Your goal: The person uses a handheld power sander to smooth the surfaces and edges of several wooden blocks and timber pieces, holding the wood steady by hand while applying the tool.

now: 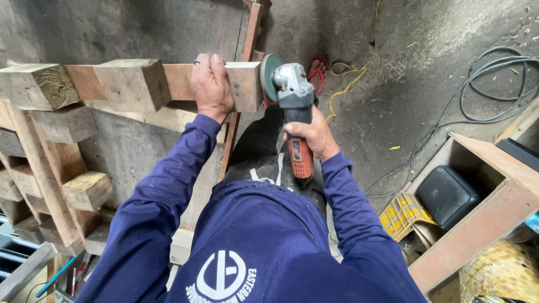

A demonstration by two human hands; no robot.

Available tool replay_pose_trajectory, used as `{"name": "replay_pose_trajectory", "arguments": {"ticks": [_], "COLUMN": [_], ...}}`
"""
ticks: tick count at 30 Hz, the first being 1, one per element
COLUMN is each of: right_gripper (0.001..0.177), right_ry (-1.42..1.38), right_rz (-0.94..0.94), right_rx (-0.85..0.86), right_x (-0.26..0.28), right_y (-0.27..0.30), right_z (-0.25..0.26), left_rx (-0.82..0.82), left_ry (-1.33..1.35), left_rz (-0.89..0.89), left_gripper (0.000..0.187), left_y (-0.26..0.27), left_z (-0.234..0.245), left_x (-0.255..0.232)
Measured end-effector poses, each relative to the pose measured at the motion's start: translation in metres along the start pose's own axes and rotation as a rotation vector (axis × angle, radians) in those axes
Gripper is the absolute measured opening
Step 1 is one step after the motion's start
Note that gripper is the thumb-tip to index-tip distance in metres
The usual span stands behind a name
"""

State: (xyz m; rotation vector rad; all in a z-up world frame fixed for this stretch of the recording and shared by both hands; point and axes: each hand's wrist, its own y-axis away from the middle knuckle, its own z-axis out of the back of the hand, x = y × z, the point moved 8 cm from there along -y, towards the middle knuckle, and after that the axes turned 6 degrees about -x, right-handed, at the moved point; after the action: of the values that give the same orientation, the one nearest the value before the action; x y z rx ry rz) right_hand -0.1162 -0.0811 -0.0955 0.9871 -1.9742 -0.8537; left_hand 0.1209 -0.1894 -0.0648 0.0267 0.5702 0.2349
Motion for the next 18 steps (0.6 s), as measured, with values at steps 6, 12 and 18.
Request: {"name": "replay_pose_trajectory", "arguments": {"ticks": [6, 12, 18], "right_gripper": [0.059, 0.054, 0.053], "right_ry": [0.053, 0.031, 0.009], "right_rz": [-0.022, -0.099, -0.049], "right_rx": [0.077, 0.016, -0.013], "right_x": [0.009, -0.012, -0.019], "right_y": [0.000, -0.015, -0.015], "right_z": [-0.010, 0.004, 0.012], "left_rx": [0.013, 0.022, 0.010], "left_ry": [0.032, -0.030, -0.014], "left_rz": [0.002, 0.033, 0.012], "left_gripper": [0.034, 0.032, 0.030], "left_y": [0.003, 0.005, 0.002], "left_z": [0.003, -0.002, -0.002], "left_x": [-0.001, 0.003, 0.004]}}
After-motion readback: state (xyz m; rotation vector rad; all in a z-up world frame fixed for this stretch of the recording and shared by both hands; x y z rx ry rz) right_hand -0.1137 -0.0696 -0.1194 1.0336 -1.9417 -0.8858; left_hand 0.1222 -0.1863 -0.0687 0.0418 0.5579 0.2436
